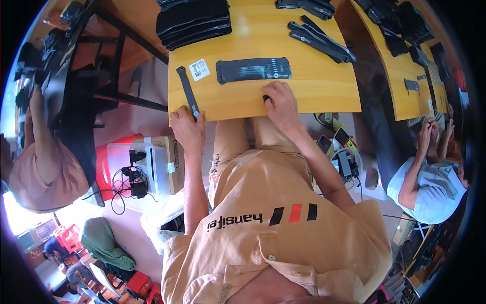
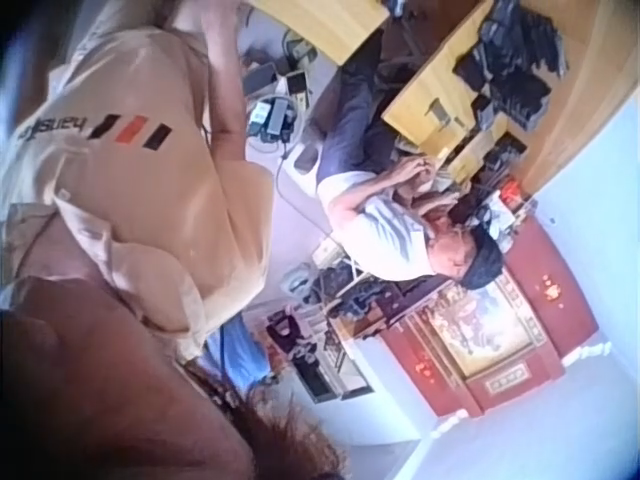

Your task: Assembling plastic clips and buckles onto black straps at a workshop table.

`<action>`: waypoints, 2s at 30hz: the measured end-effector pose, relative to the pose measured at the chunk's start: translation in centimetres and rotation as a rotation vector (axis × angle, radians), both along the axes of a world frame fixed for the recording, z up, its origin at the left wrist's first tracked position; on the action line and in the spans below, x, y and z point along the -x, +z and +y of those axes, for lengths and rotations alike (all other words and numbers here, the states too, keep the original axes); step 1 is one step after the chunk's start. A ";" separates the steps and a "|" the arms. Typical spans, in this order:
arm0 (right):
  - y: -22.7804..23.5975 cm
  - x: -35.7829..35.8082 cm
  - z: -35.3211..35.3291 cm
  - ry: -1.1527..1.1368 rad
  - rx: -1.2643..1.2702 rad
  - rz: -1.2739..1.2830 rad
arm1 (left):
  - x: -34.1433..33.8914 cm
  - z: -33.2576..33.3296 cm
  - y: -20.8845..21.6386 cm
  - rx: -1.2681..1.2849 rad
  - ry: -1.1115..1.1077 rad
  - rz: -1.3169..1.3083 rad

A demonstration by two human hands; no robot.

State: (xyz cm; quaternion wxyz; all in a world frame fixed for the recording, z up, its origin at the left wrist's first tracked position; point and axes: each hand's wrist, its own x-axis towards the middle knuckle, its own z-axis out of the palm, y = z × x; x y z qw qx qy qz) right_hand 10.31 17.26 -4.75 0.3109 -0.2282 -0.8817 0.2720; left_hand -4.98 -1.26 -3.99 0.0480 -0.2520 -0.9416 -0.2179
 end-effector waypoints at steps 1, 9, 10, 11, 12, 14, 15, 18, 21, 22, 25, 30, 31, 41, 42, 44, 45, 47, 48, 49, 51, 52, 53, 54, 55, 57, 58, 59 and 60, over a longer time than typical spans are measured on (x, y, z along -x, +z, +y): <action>-0.2 0.3 -0.6 0.044 0.020 0.006 | 0.1 -0.2 -0.6 0.000 0.007 0.002; 0.8 0.4 -4.1 0.196 0.201 0.040 | 1.5 -1.5 -1.0 -0.698 0.090 -1.081; 1.3 0.5 -4.9 0.243 0.218 0.060 | 0.6 -1.6 -0.5 -0.746 0.069 -1.125; 1.9 0.5 -5.8 0.240 0.219 0.058 | -0.4 -1.5 -0.2 -0.744 0.069 -1.128; 2.7 0.6 -6.8 0.332 0.305 0.069 | -1.3 -1.3 0.1 -0.824 0.035 -1.205; 3.1 1.1 -7.7 0.434 0.393 0.076 | -2.6 -1.2 -0.1 -0.909 -0.039 -1.302; 3.0 1.3 -7.9 0.454 0.366 0.123 | -2.9 -1.0 0.0 -0.913 -0.033 -1.301; 2.3 1.3 -8.0 0.472 0.368 0.178 | -3.3 -0.9 0.1 -1.070 -0.026 -1.435; 2.1 1.2 -7.4 0.452 0.424 0.183 | -3.5 -0.9 1.8 -1.104 -0.046 -1.545; 2.5 1.0 -7.0 0.471 0.528 0.166 | -3.4 -1.0 1.9 -1.127 -0.106 -1.587; 3.6 0.6 -6.3 0.494 0.693 0.128 | -3.8 -0.9 1.9 -1.172 -0.044 -1.612; 4.7 -0.1 -5.7 0.454 0.435 0.047 | -4.3 -0.3 2.1 -1.169 -0.042 -1.534; 4.8 -0.2 -5.8 0.453 0.435 0.047 | -4.4 -0.1 2.3 -1.158 -0.052 -1.499; 4.8 -0.5 -5.6 0.434 0.307 0.085 | -5.3 0.9 3.4 -1.042 0.012 -1.323; 4.9 -0.5 -5.6 0.443 0.282 0.071 | -5.4 0.9 3.3 -1.033 0.009 -1.307; 4.9 -0.6 -5.4 0.451 0.269 0.067 | -5.4 1.0 3.2 -1.023 0.005 -1.292; 4.9 -0.6 -5.4 0.461 0.255 0.063 | -5.5 1.0 3.2 -1.013 0.001 -1.281; 5.0 -0.5 -5.3 0.465 0.260 0.057 | -5.5 1.0 3.2 -1.003 -0.005 -1.272; 5.0 -0.5 -5.2 0.471 0.265 0.050 | -5.5 1.0 3.1 -0.993 -0.004 -1.262; 5.0 -0.5 -5.2 0.470 0.264 0.050 | -5.6 1.0 3.1 -0.983 -0.003 -1.252; 5.0 -0.4 -5.1 0.449 0.378 -0.006 | -5.6 1.0 3.2 -0.978 -0.002 -1.257; 5.1 -0.3 -5.1 0.450 0.378 -0.006 | -5.6 0.9 3.2 -0.974 0.001 -1.261; 5.2 -0.2 -5.0 0.443 0.468 -0.031 | -5.6 0.9 3.2 -0.975 0.002 -1.261; 5.3 0.0 -5.0 0.437 0.558 -0.057 | -5.6 0.9 3.1 -0.977 0.004 -1.264; 5.2 0.1 -4.9 0.438 0.558 -0.057 | -5.5 0.9 3.1 -0.979 0.006 -1.267; 4.5 0.4 -5.0 0.405 0.637 -0.062 | -5.4 0.9 2.8 -0.954 0.018 -1.242; 4.0 0.5 -5.2 0.406 0.637 -0.063 | -5.3 0.9 2.7 -0.926 0.027 -1.219; 3.2 0.6 -5.4 0.360 0.658 -0.066 | -5.2 0.8 2.7 -0.927 0.028 -1.218; 2.7 0.8 -5.6 0.314 0.678 -0.069 | -5.1 0.7 2.7 -0.764 0.032 -1.111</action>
